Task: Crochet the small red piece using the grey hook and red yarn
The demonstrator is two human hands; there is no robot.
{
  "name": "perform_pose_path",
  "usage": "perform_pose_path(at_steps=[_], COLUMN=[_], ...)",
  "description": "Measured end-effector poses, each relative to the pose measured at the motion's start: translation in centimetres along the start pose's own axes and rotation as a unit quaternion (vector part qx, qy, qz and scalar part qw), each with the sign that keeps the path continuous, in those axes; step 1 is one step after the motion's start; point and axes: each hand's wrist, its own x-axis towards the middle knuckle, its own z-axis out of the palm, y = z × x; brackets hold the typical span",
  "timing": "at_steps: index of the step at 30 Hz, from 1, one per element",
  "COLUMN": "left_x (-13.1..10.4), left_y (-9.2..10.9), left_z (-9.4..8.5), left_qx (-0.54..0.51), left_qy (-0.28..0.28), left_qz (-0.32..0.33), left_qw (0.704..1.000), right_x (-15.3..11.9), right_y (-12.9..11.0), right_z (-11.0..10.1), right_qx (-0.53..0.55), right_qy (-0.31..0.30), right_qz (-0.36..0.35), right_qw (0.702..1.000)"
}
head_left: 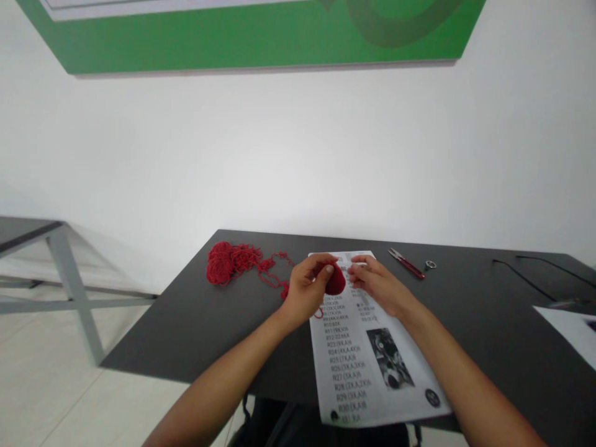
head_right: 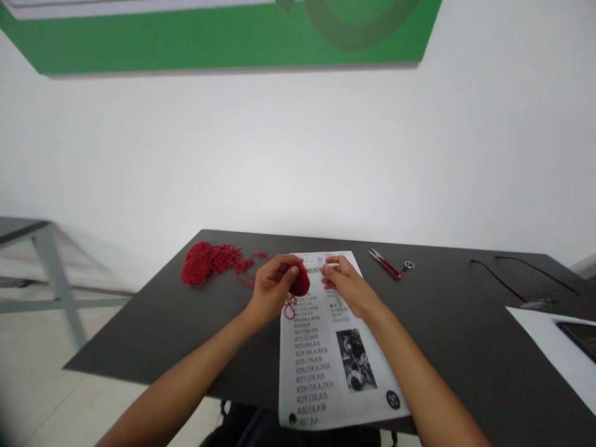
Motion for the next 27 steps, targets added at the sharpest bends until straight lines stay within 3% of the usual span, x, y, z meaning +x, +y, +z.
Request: perform_pose_path(at_steps=[2,4,10,14,18,22,27], left_x=[0.1,0.2,0.3,0.2,0.2,0.1,-0.1], left_y=[-0.2,-0.5,-0.8,-0.6,-0.3,-0.1,-0.6], left_z=[0.0,0.0,0.1,0.3,0.4,0.5,0.8], left_qx=[0.0,0.0,0.064,0.096,0.112,0.076,-0.016], left_qy=[0.019,0.036,0.053,0.035,0.042,0.016,0.036], left_qz=[-0.003,0.0,0.022,0.063,0.099,0.057,-0.018], left_qw=[1.0,0.999,0.996,0.993,0.988,0.995,0.999], right_x=[-0.2,-0.5,-1.9,-2.7,-3.2,-3.4,-3.5], right_y=[-0.4,-0.9,-2.4,-2.9,-2.9,-2.7,-2.1], right_z=[0.3,0.7,2.2,3.0,3.4,3.4,3.1], right_qx=[0.151,0.225,0.247,0.19,0.062,-0.117,-0.199], right_qy=[-0.026,-0.028,-0.002,0.017,0.061,0.108,0.115], right_qz=[0.014,0.009,-0.046,-0.094,-0.193,-0.259,-0.297], right_qw=[0.988,0.974,0.968,0.977,0.977,0.953,0.927])
